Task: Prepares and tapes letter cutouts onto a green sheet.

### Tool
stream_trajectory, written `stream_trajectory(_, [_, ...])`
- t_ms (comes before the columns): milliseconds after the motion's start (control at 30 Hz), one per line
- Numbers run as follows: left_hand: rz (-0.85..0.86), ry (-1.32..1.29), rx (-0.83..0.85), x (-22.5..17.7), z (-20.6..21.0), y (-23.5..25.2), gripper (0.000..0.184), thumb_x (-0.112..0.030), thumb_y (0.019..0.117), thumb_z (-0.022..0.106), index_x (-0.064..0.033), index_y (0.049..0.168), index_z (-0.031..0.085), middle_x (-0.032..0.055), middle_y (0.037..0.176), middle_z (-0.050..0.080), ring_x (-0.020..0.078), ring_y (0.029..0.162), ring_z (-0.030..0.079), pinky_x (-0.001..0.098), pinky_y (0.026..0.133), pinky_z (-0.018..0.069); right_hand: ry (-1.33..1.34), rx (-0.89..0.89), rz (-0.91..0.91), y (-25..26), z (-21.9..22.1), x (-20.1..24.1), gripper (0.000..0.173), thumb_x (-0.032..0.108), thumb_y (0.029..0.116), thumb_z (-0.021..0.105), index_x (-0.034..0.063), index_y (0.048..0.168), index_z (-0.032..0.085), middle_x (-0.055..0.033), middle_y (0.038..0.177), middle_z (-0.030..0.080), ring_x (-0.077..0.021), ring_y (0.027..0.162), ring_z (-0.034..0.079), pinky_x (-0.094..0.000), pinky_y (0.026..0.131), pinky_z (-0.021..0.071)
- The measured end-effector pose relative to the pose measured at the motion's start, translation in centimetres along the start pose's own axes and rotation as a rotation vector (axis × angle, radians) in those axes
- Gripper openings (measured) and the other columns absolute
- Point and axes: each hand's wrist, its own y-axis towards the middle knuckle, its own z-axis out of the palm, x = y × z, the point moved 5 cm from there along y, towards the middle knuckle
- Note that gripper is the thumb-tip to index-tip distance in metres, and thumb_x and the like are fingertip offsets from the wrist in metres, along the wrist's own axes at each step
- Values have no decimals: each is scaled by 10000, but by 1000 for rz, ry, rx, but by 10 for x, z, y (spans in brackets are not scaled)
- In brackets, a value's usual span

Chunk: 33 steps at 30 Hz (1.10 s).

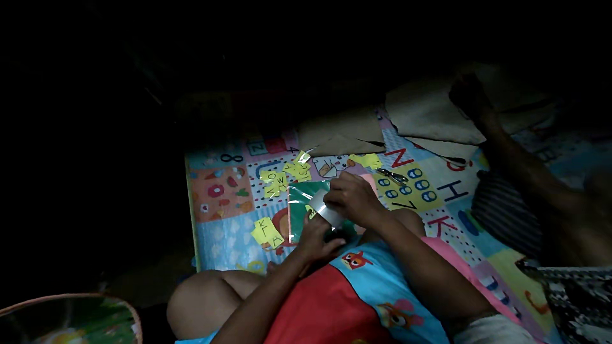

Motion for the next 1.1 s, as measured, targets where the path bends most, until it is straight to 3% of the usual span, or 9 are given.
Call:
stream_trajectory(267, [76,333,-128,-12,-19,15,291,-250,899,670,-4,1025,762,197,1050,753,436,1050,703,790,978,331,2,-143,-146,-1,-24,16,67,11,821,738,64,808,777,-93,753,639,-279,747,622,-405,662,508])
stream_trajectory(400, [89,197,-83,-10,-16,7,250,-219,919,635,-18,976,772,171,1066,757,438,1097,688,845,952,268,24,-99,-120,-1,-28,5,62,28,818,737,65,821,786,-88,760,648,-283,760,620,-418,667,502])
stream_trajectory(533, [-73,-4,44,-11,-10,1,323,-236,980,593,26,1073,757,195,1176,729,452,1229,620,866,1007,157,20,-76,-102,-4,-21,-2,44,30,808,748,59,809,782,-96,743,638,-291,742,617,-428,650,489])
stream_trajectory(733, [-447,-218,326,2,-8,-9,420,-240,1063,487,95,1249,658,247,1306,652,382,1346,536,719,1175,40,45,-23,-93,-3,-9,-7,41,57,836,754,73,821,788,-79,742,641,-269,750,615,-418,675,487])
stream_trajectory(800, [-570,-294,383,4,-3,-12,444,-249,1085,445,103,1287,625,249,1298,648,351,1331,543,656,1204,91,64,-15,-87,-4,-7,-9,46,54,842,749,68,821,786,-80,739,641,-275,755,618,-430,690,495])
stream_trajectory(900, [-818,-380,466,13,1,-22,542,-303,1132,286,141,1252,571,298,1234,606,367,1218,567,560,1104,371,105,-28,-91,-3,-13,-8,50,81,839,745,73,816,788,-63,723,635,-259,739,603,-417,671,470])
stream_trajectory(933, [-831,-397,517,13,3,-24,569,-314,1133,274,159,1248,571,323,1238,597,399,1225,558,588,1103,357,124,-9,-83,-2,-13,-9,41,73,836,754,73,823,792,-63,727,635,-259,745,603,-420,682,478])
stream_trajectory(1033, [-840,-437,567,9,16,-30,523,-334,1121,349,103,1121,638,224,1064,660,281,1020,633,501,952,484,195,167,75,8,-7,-21,31,38,860,773,41,877,799,-113,805,680,-320,852,643,-502,783,521])
stream_trajectory(1100, [-946,-510,527,7,19,-31,474,-308,1122,379,100,1166,617,199,1078,657,217,993,637,428,936,507,234,341,218,16,9,-36,78,57,917,735,3,941,786,-172,918,702,-370,982,648,-551,889,503])
